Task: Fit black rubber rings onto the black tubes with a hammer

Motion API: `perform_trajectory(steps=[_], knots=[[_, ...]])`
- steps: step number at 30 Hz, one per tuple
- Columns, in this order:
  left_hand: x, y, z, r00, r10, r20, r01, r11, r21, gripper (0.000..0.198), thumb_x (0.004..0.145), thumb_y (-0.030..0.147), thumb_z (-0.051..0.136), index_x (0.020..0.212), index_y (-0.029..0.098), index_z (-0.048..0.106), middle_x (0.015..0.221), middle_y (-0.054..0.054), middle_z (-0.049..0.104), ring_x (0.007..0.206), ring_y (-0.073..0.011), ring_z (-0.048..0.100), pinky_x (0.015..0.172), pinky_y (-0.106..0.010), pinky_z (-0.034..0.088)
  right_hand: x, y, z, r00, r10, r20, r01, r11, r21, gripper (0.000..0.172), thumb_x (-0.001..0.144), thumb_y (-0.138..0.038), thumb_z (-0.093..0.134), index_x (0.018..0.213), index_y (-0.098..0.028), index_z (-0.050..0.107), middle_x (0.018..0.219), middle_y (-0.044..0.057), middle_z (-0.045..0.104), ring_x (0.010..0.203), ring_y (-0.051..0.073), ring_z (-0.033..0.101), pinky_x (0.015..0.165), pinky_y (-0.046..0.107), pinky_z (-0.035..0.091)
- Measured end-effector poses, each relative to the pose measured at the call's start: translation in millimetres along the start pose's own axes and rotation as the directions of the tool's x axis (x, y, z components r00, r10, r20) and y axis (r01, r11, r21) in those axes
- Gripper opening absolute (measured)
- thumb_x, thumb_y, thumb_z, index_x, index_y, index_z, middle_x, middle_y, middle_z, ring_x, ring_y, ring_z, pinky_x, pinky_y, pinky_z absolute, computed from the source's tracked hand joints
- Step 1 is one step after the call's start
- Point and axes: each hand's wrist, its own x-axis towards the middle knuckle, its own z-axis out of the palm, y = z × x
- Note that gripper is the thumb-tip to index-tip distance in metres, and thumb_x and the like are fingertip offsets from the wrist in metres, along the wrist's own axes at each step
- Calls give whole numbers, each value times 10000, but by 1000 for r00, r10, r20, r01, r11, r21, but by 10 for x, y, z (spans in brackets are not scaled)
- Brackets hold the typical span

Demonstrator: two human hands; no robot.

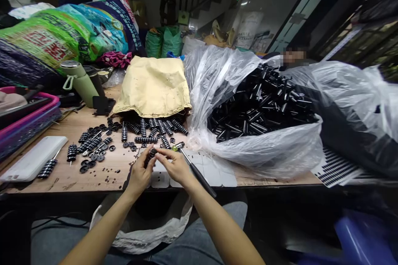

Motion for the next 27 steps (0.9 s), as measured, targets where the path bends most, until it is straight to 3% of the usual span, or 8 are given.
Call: perform_trajectory(steps=[2, 4, 8, 12, 16, 19, 22, 27], knots=[[1, -12, 100, 999, -25, 40, 28, 996, -85, 345, 849, 333, 405, 1168, 201, 413, 1024, -77, 561, 911, -166, 567, 792, -300, 459, 61, 26, -345, 995, 34, -90, -66, 923, -379, 304, 866, -343, 433, 1085, -195, 582, 1075, 55, 609, 998, 157, 545, 855, 282, 425], [-8, -26, 164, 993, -51, 109, 64, 991, -120, 321, 852, 338, 398, 1146, 208, 406, 938, -50, 548, 771, -134, 568, 710, -271, 469, 177, 108, -754, 914, 154, -375, -385, 619, -684, 335, 909, -327, 337, 1096, -160, 560, 1059, 86, 599, 998, 159, 534, 845, 294, 421], [-23, -9, 197, 993, -76, 94, 85, 992, -98, 324, 848, 352, 404, 1143, 219, 401, 993, -56, 521, 893, -156, 538, 758, -282, 447, 402, 374, -1427, 753, 281, -595, -656, 387, -648, 337, 887, -310, 418, 1118, -75, 490, 1051, 135, 551, 981, 220, 526, 823, 425, 428], [2, 49, 112, 994, -107, 26, 108, 992, -69, 351, 813, 365, 467, 1129, 214, 433, 1085, -74, 525, 1053, -197, 489, 857, -322, 413, 476, 486, -1642, 733, 367, -573, -679, 330, -656, 297, 848, -321, 502, 1082, -138, 501, 1072, 61, 530, 909, 161, 549, 776, 362, 474], [66, 148, -53, 999, -48, 0, 48, 999, 1, 288, 792, 353, 494, 1032, 196, 514, 981, -63, 574, 950, -193, 546, 818, -330, 440, 443, 246, -1524, 876, 273, -398, -480, 415, -773, 280, 881, -282, 434, 1116, -150, 511, 1090, 93, 542, 992, 192, 505, 857, 390, 395], [137, 284, -105, 996, 87, 36, -89, 993, 79, 300, 762, 337, 533, 1030, 201, 541, 1031, -76, 553, 970, -199, 528, 830, -342, 432, 376, -66, -1262, 974, 225, 4, -126, 561, -818, 197, 824, -276, 527, 990, -228, 622, 945, 32, 628, 912, 158, 528, 830, 283, 373], [191, 391, -57, 966, 72, 247, -67, 997, -26, 225, 711, 342, 591, 866, 180, 607, 881, -53, 589, 815, -175, 565, 715, -293, 462, 289, -327, -921, 837, 62, 544, 336, 727, -599, 166, 756, -258, 604, 913, -248, 656, 828, -5, 646, 807, 135, 552, 766, 232, 394], [185, 376, -4, 857, -402, 323, 499, 802, -327, 301, 650, 419, 638, 697, 141, 531, 424, 78, 388, 327, -44, 340, 328, -163, 268, 124, -362, -424, 915, -221, 338, 383, 742, -551, 884, 572, -384, 731, 1325, -207, 303, 1333, 122, 330, 1220, 283, 298, 984, 419, 275]])
